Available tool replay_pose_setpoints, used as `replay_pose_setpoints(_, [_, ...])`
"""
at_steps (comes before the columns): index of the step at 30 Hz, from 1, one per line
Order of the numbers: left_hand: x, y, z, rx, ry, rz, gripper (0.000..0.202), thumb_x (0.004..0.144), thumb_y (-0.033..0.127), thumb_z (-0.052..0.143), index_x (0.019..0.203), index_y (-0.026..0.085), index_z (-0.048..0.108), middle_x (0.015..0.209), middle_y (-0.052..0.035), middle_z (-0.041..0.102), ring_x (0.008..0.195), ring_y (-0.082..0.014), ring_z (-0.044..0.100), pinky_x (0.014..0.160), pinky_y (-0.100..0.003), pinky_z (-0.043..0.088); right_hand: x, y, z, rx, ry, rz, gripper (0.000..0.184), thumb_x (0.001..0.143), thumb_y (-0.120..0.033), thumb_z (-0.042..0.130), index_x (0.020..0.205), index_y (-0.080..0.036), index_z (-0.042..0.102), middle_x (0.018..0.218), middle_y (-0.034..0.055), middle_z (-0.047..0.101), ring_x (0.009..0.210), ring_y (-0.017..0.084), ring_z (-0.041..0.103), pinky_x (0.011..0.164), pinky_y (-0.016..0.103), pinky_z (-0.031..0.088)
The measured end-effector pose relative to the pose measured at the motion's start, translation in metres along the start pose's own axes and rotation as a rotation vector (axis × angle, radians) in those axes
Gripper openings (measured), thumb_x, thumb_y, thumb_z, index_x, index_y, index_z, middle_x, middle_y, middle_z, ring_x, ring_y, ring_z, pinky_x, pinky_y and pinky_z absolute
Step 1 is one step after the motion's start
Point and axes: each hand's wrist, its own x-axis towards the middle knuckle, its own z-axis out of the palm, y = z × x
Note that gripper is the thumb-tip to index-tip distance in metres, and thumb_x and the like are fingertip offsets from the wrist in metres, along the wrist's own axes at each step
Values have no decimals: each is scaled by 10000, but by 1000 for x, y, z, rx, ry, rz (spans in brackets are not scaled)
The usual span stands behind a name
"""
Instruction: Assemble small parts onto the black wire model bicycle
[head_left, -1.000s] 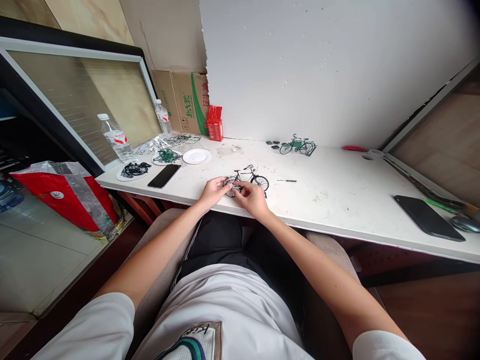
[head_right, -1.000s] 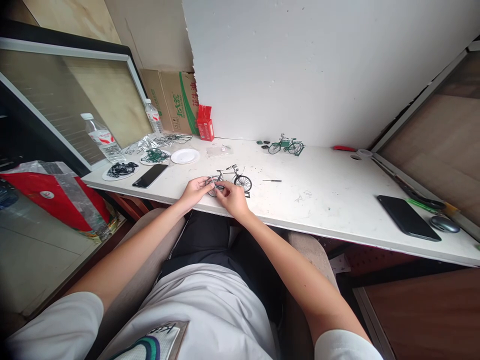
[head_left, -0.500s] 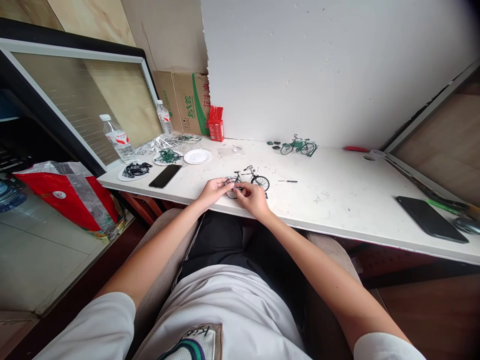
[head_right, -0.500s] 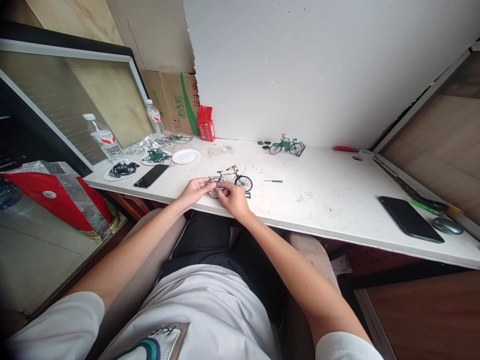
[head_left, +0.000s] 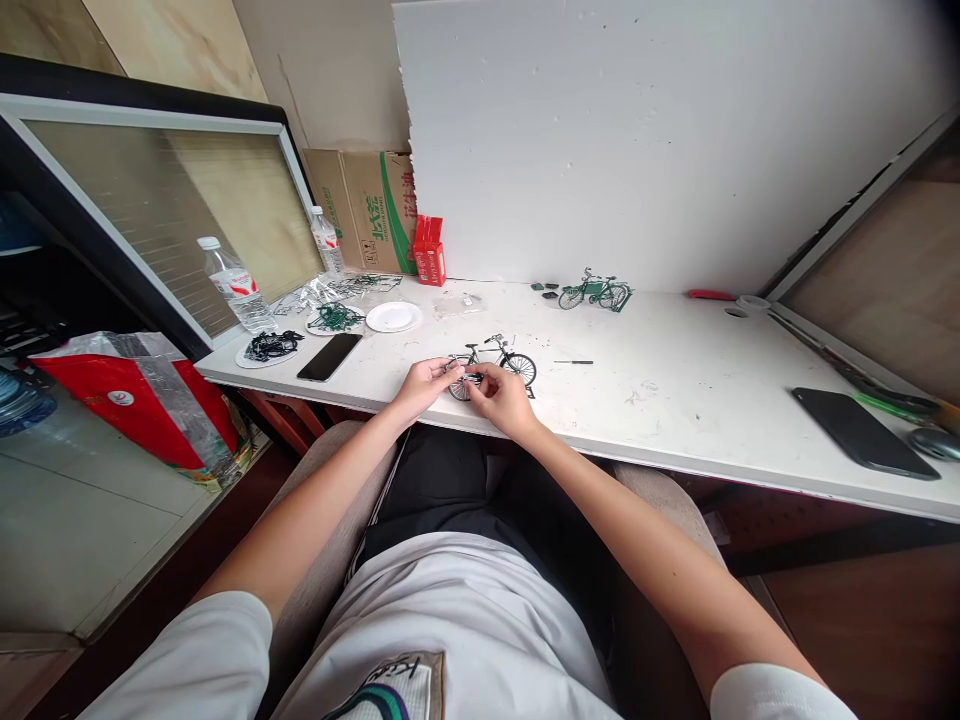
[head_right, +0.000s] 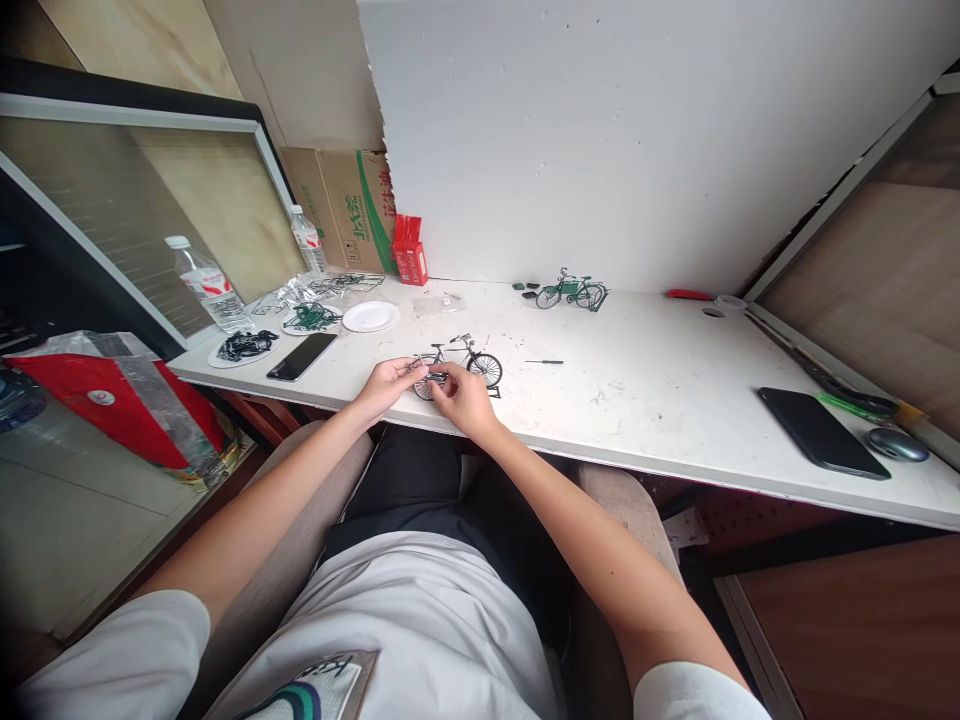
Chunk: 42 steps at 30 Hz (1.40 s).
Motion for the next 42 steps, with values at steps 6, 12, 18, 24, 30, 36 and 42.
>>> replay_pose_setpoints(6, [1, 0, -1, -54, -3, 3, 477, 753, 446, 887, 1104, 141, 783, 1202, -138, 774, 1152, -281, 686, 1035, -411, 516, -2, 0, 0, 15, -37, -12, 417, 903, -347, 691, 1298, -213, 698, 653, -8, 656, 602, 178, 621, 645, 297, 492])
replay_pose_setpoints(12, [2, -2, -4, -47, 21, -22, 454, 734, 456, 889, 1040, 140, 778, 1100, -119, 780, 1037, -253, 698, 921, -368, 531, -3, 0, 0, -47, -37, -16, 372, 911, -274, 652, 1274, -228, 720, 643, -15, 663, 598, 172, 631, 651, 293, 480])
replay_pose_setpoints(18, [2, -1, -3, -76, 35, -27, 428, 710, 431, 901, 998, 144, 766, 1075, -104, 776, 1041, -235, 686, 933, -347, 511, -4, -2, 0, -81, -23, -30, 335, 917, -282, 658, 1241, -230, 728, 646, -19, 663, 594, 169, 626, 643, 287, 460])
replay_pose_setpoints(24, [2, -2, -6, -87, 18, -38, 387, 727, 419, 891, 968, 152, 751, 1029, -81, 764, 985, -210, 681, 899, -334, 504, -4, -2, 0, -91, -16, -39, 324, 923, -292, 664, 1238, -236, 716, 657, -24, 663, 600, 162, 621, 648, 279, 454])
replay_pose_setpoints(30, [3, -1, -6, -139, 7, -51, 415, 726, 416, 899, 995, 142, 742, 1058, -91, 759, 1001, -214, 683, 920, -359, 519, -4, -1, 1, -68, 27, -21, 341, 928, -336, 681, 1255, -240, 688, 679, -21, 664, 607, 166, 614, 656, 287, 464])
replay_pose_setpoints(36, [1, 2, -3, -171, 29, -51, 471, 720, 434, 910, 1031, 125, 741, 1077, -105, 761, 1011, -214, 686, 935, -371, 536, -6, -2, 0, -207, 131, -102, 286, 1006, -366, 609, 1239, -243, 722, 830, 51, 705, 766, 217, 626, 738, 342, 494])
replay_pose_setpoints(42, [3, -2, -3, -178, 24, -34, 481, 724, 448, 911, 1040, 125, 747, 1088, -111, 769, 1012, -215, 697, 937, -362, 543, -8, -3, 0, -539, 144, -306, 325, 1032, -300, 577, 1316, -290, 735, 1246, 119, 680, 1177, 324, 514, 979, 484, 433])
